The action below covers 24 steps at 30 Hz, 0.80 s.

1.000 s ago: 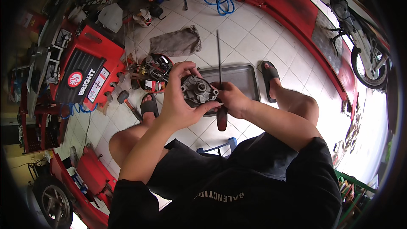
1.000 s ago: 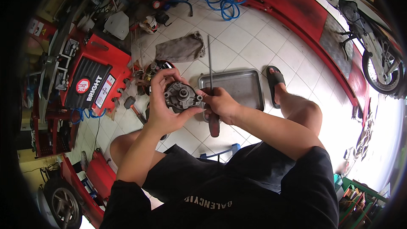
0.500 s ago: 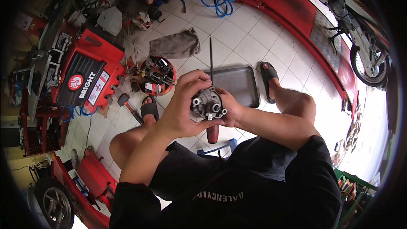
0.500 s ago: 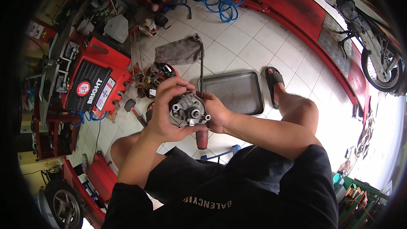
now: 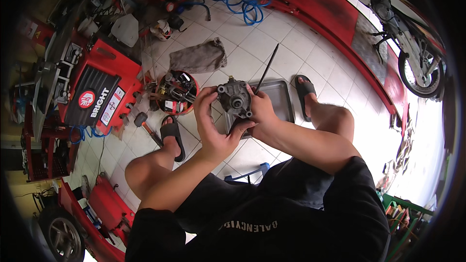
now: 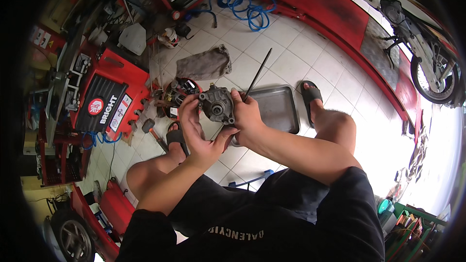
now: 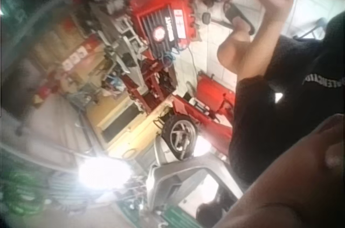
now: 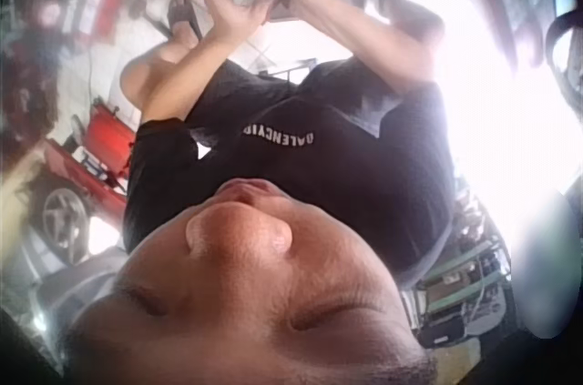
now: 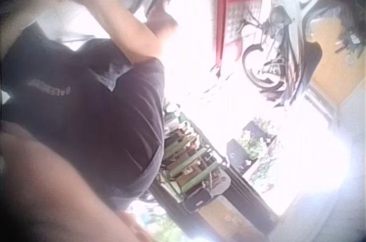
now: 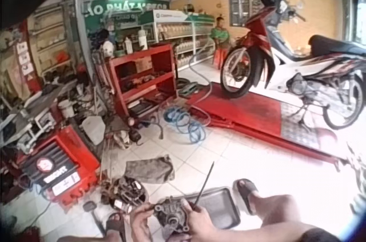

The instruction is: The person holds a cylindrical mechanical part and uses a screwdriver to pry and remove small components, placing them into a metal tray. The person rotates the part to access different sides and continues removing pieces with the screwdriver.

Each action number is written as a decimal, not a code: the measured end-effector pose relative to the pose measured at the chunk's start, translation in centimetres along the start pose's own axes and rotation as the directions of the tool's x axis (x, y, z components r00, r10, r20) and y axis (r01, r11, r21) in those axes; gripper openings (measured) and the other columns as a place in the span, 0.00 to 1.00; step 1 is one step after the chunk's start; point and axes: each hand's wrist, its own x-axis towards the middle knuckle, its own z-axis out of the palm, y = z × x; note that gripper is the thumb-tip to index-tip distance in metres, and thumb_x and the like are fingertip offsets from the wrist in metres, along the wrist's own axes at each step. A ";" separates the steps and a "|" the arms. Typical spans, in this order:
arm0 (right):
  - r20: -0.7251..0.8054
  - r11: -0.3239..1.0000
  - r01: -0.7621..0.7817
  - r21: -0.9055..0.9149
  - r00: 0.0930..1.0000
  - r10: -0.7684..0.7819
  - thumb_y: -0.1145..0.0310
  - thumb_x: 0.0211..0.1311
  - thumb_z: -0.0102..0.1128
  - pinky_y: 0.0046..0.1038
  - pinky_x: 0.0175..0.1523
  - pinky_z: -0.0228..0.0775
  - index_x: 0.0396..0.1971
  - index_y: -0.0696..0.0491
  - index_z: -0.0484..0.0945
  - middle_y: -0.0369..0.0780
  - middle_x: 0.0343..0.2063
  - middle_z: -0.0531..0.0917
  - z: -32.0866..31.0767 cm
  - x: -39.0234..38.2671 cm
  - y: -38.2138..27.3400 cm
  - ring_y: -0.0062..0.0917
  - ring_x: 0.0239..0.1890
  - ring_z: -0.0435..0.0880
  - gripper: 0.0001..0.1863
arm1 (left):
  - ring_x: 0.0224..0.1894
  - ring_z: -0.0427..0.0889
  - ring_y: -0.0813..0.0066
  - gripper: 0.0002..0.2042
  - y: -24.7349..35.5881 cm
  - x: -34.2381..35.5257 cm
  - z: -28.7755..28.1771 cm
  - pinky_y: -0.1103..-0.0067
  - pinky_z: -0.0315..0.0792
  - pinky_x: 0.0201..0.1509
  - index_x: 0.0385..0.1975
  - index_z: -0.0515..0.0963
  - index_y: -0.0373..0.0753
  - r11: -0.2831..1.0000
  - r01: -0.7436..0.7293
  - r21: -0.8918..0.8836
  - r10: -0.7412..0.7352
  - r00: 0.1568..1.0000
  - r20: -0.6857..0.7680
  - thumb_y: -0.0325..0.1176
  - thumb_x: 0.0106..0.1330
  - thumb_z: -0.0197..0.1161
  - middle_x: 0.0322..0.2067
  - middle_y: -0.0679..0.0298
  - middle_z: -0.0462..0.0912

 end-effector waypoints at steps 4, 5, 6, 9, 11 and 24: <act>-0.169 0.983 0.072 -0.170 0.980 -0.101 0.55 0.76 0.56 0.32 0.31 0.72 0.48 0.60 0.75 0.39 0.34 0.81 -0.2 2.3 0.5 0.24 0.28 0.76 0.20 | 0.64 0.70 0.58 0.48 -0.4 0.4 0.8 0.66 0.70 0.67 0.63 0.59 0.35 0.977 0.150 -0.153 -0.151 0.989 0.006 0.35 0.45 0.86 0.64 0.53 0.61; -0.138 0.983 0.084 -0.165 0.985 -0.107 0.55 0.76 0.56 0.32 0.31 0.71 0.48 0.59 0.75 0.39 0.33 0.80 -0.4 2.3 0.4 0.24 0.26 0.74 0.20 | 0.63 0.71 0.58 0.49 -0.7 0.4 0.5 0.66 0.71 0.66 0.63 0.59 0.36 0.966 0.181 -0.186 -0.182 0.983 0.012 0.34 0.43 0.87 0.64 0.53 0.61; -0.104 0.982 0.096 -0.161 0.988 -0.113 0.55 0.76 0.56 0.32 0.30 0.70 0.47 0.59 0.75 0.39 0.33 0.80 -0.4 2.2 0.2 0.23 0.25 0.73 0.20 | 0.63 0.72 0.59 0.51 -0.7 0.6 0.2 0.68 0.74 0.64 0.64 0.58 0.37 0.973 0.167 -0.160 -0.171 0.985 -0.008 0.30 0.40 0.88 0.64 0.54 0.62; -0.067 0.989 0.087 -0.117 0.993 -0.096 0.55 0.75 0.57 0.32 0.29 0.69 0.46 0.58 0.75 0.39 0.32 0.79 0.1 0.9 -0.5 0.21 0.22 0.70 0.19 | 0.63 0.72 0.59 0.51 -0.5 1.0 0.0 0.67 0.75 0.63 0.65 0.57 0.38 0.955 0.153 -0.255 -0.172 0.983 -0.056 0.25 0.40 0.87 0.65 0.55 0.61; -0.023 0.994 0.079 -0.072 0.996 -0.081 0.55 0.75 0.58 0.32 0.28 0.68 0.45 0.58 0.74 0.39 0.30 0.78 0.6 -0.6 -1.0 0.20 0.21 0.69 0.18 | 0.64 0.72 0.61 0.44 0.6 2.4 -0.4 0.65 0.72 0.66 0.63 0.59 0.36 0.871 0.211 -0.444 -0.269 0.960 -0.072 0.22 0.48 0.82 0.64 0.52 0.66; 0.394 0.887 0.388 -0.252 0.878 -0.272 0.68 0.71 0.63 0.22 0.19 0.65 0.41 0.60 0.74 0.35 0.21 0.78 0.6 -4.0 0.4 0.14 0.13 0.71 0.11 | 0.63 0.74 0.61 0.32 -2.5 4.7 -4.1 0.63 0.65 0.71 0.64 0.67 0.36 0.204 0.359 -0.911 -0.596 0.784 0.176 0.45 0.65 0.71 0.58 0.55 0.76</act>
